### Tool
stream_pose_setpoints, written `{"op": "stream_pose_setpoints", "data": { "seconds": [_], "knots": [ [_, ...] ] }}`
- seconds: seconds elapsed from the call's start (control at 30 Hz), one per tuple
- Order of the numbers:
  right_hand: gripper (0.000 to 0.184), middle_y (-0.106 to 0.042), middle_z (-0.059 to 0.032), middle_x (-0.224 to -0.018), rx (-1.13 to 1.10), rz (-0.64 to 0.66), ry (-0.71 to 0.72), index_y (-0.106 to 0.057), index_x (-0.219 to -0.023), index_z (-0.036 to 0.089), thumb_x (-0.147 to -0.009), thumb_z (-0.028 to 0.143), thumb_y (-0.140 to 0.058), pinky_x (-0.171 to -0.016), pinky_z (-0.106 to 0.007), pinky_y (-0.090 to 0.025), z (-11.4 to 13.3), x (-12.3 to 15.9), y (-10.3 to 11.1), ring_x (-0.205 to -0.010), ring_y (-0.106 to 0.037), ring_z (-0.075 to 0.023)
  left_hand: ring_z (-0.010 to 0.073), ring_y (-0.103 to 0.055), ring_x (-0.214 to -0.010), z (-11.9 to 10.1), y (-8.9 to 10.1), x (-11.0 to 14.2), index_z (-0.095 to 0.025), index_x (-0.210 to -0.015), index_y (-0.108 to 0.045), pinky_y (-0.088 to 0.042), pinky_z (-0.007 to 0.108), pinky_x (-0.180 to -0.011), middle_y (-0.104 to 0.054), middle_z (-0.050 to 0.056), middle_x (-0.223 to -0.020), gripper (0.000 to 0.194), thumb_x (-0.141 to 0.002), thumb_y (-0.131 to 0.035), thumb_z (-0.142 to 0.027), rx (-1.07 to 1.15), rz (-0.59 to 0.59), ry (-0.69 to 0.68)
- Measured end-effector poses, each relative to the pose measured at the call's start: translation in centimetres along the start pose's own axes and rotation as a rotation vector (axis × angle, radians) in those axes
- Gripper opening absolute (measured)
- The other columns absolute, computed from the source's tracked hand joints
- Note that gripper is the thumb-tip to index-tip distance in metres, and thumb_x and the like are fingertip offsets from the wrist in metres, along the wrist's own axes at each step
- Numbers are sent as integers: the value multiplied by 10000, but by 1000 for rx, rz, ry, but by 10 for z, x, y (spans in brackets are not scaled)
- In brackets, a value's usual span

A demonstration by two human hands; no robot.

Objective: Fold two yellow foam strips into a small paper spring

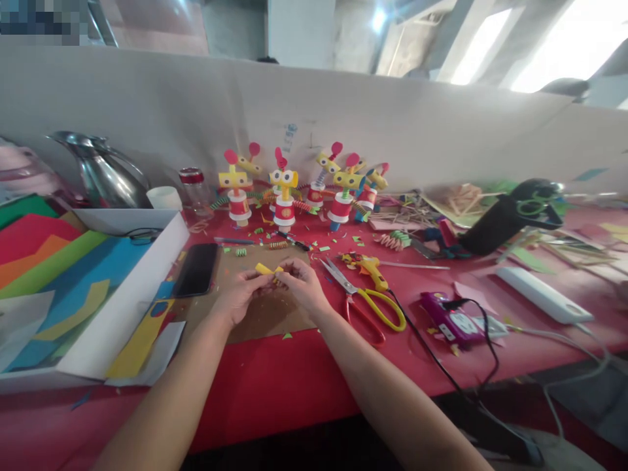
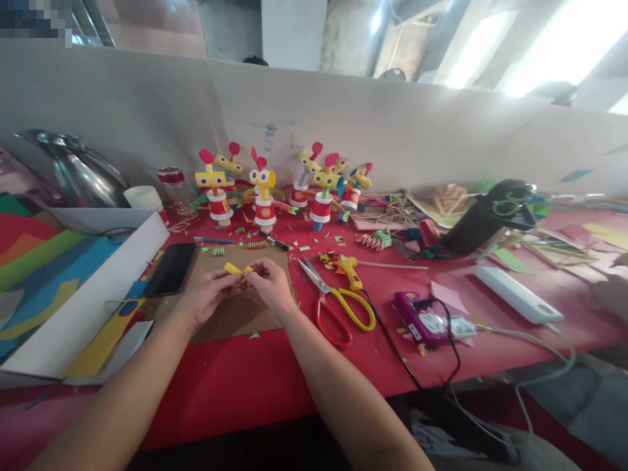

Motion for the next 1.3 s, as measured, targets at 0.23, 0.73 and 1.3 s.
{"op": "stream_pose_setpoints", "data": {
  "seconds": [0.23,0.73,1.3],
  "knots": [
    [257,-611,16,-755,-49,13,-5,-631,-861,206,-671,357,-713,-648,-240,-462,3,4,-5,-667,-574,-119,124,-603,-634,1,-1,-1,-132,-684,-719,-444,232,-607,-690,43,-674,202,-550,-801,-259,115,-46,-75],
    [168,-622,6,-756,-109,43,35,-668,-797,187,-694,319,-686,-685,-250,-435,2,5,-6,-689,-544,-122,47,-526,-577,0,-12,5,-131,-709,-719,-402,160,-550,-648,-11,-655,174,-570,-803,-193,197,-12,-89],
    [168,-674,-17,-824,56,42,121,-669,-863,190,-731,293,-661,-728,-268,-472,1,2,-3,-753,-603,-146,111,-629,-704,0,-3,1,-124,-789,-745,-480,226,-718,-729,67,-789,221,-590,-800,-202,125,-5,-22]
  ]
}}
Point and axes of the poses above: each hand's wrist, its own x-axis away from the middle knuckle, its own y-axis out of the back of the hand, z = x × y, the point moved 6 cm from there along -x, towards the middle knuckle
